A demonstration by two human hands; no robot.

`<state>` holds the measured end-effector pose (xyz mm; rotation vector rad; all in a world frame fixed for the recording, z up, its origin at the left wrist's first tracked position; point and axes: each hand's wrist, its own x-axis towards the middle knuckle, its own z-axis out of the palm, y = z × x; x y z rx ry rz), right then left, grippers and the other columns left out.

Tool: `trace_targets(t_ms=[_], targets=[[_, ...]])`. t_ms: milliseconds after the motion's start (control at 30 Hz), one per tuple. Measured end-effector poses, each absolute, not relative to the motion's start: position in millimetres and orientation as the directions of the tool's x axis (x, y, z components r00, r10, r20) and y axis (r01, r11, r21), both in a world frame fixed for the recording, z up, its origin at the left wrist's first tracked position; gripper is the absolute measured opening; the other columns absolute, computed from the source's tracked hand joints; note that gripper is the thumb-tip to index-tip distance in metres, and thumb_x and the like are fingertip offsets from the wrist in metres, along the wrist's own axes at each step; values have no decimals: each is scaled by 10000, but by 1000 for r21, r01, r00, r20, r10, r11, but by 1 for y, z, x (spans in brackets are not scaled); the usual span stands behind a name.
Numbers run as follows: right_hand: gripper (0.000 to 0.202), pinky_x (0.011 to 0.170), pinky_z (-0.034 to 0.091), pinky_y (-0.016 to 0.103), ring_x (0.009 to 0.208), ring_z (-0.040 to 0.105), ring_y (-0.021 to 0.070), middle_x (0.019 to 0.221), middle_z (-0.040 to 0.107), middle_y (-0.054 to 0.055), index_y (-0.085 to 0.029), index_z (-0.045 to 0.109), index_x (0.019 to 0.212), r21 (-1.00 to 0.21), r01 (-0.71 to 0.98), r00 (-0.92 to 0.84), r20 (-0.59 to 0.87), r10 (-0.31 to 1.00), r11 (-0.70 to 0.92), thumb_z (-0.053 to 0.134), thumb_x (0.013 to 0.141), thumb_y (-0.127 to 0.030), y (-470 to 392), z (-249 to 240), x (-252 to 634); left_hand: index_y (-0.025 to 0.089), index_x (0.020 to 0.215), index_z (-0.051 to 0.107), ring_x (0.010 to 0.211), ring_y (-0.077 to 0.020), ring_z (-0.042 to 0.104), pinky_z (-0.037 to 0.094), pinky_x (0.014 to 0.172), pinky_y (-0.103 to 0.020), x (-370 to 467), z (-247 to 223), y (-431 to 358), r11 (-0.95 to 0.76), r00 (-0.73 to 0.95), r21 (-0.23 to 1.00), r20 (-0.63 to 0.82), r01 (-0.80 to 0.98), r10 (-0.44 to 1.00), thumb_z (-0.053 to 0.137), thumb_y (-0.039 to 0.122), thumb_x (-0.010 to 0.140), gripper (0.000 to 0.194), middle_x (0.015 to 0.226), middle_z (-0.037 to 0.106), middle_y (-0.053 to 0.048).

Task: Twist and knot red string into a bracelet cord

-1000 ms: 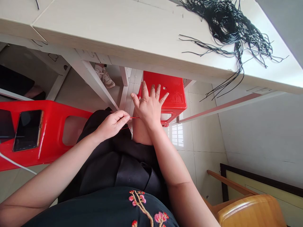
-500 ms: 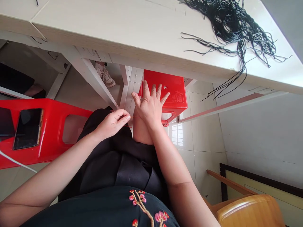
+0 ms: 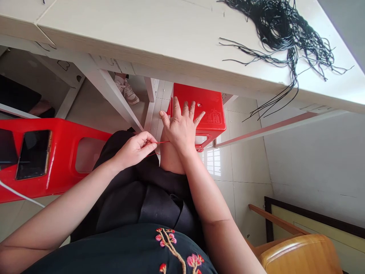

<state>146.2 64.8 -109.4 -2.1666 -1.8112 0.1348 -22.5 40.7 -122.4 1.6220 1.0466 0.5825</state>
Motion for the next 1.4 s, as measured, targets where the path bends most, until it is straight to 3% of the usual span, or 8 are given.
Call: trace_targets(t_ms=[467, 633, 900, 1233, 1400], targets=[[751, 1121, 62, 702, 1481, 163, 372, 1529, 384, 167, -204, 276, 1522, -299, 940, 203, 112, 973, -162, 229, 938, -674, 65, -109, 147, 186, 765, 573, 725, -147, 548, 445, 696, -273, -18, -121, 42, -84, 479, 930, -106, 357, 872, 482, 353, 908, 237, 749, 590, -4], [744, 1126, 67, 695, 1481, 167, 374, 1528, 387, 170, -199, 289, 1519, -306, 937, 209, 110, 972, -167, 247, 941, -666, 64, -108, 147, 182, 910, 587, 661, -137, 545, 466, 642, -271, -19, -123, 39, -23, 446, 942, -137, 336, 884, 601, 308, 818, 156, 711, 556, 19], [739, 1124, 80, 694, 1480, 169, 374, 1526, 390, 172, -198, 294, 1516, -320, 932, 210, 104, 972, -167, 255, 941, -662, 63, -107, 147, 193, 817, 554, 604, -107, 498, 412, 567, -236, -19, -124, 39, -20, 464, 954, -128, 300, 876, 546, 302, 869, 121, 682, 537, 32], [756, 1124, 90, 691, 1482, 160, 369, 1527, 385, 173, -195, 316, 1505, -333, 929, 205, 109, 973, -159, 228, 932, -681, 63, -110, 148, 193, 774, 555, 697, -140, 512, 431, 667, -261, -18, -120, 40, -48, 485, 938, -133, 343, 864, 472, 384, 914, 251, 726, 566, 8], [755, 1122, 122, 683, 1483, 156, 366, 1528, 382, 173, -193, 314, 1506, -342, 927, 202, 105, 974, -155, 224, 934, -677, 63, -111, 148, 189, 863, 588, 693, -144, 544, 449, 666, -272, -17, -119, 37, 0, 477, 942, -170, 336, 862, 510, 362, 887, 191, 748, 590, 4]])
